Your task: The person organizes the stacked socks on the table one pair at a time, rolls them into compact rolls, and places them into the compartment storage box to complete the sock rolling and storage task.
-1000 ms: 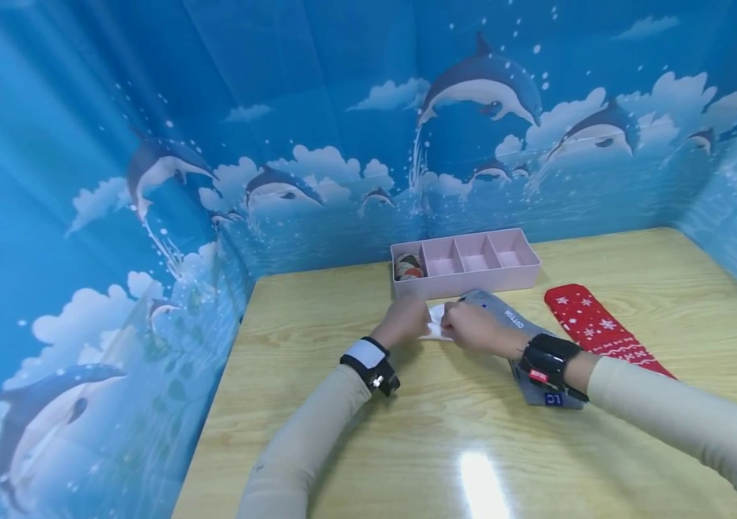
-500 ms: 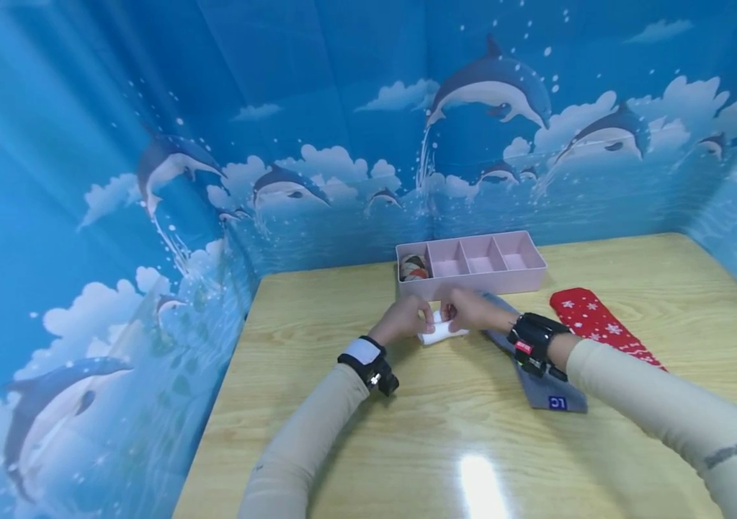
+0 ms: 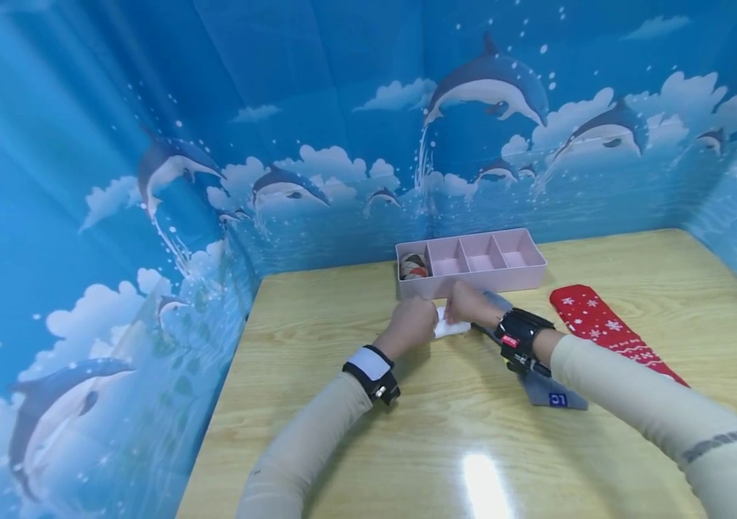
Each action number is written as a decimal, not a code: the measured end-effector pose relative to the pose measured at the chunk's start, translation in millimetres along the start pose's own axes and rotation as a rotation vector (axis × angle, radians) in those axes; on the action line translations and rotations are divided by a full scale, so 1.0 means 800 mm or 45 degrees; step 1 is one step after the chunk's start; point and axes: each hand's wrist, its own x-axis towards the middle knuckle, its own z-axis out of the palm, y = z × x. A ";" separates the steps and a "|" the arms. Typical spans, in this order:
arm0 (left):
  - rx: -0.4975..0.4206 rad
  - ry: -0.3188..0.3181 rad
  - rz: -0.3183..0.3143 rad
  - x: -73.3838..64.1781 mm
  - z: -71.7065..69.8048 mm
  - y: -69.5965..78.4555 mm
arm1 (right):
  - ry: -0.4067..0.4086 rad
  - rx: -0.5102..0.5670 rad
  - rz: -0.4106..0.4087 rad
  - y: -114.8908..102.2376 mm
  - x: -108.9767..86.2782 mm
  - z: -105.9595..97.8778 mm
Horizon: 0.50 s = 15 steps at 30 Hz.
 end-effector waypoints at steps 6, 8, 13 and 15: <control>-0.057 -0.062 0.013 0.001 -0.003 0.002 | 0.259 -0.398 -0.149 -0.003 -0.014 0.016; -0.057 -0.065 0.018 0.003 -0.002 -0.001 | 0.320 -0.565 -0.250 -0.003 -0.020 0.022; -0.207 -0.155 0.026 0.013 -0.003 -0.013 | 0.340 -0.694 -0.434 0.004 -0.033 0.030; -0.279 -0.179 0.022 0.017 -0.004 -0.017 | 0.309 -0.640 -0.476 0.008 -0.036 0.029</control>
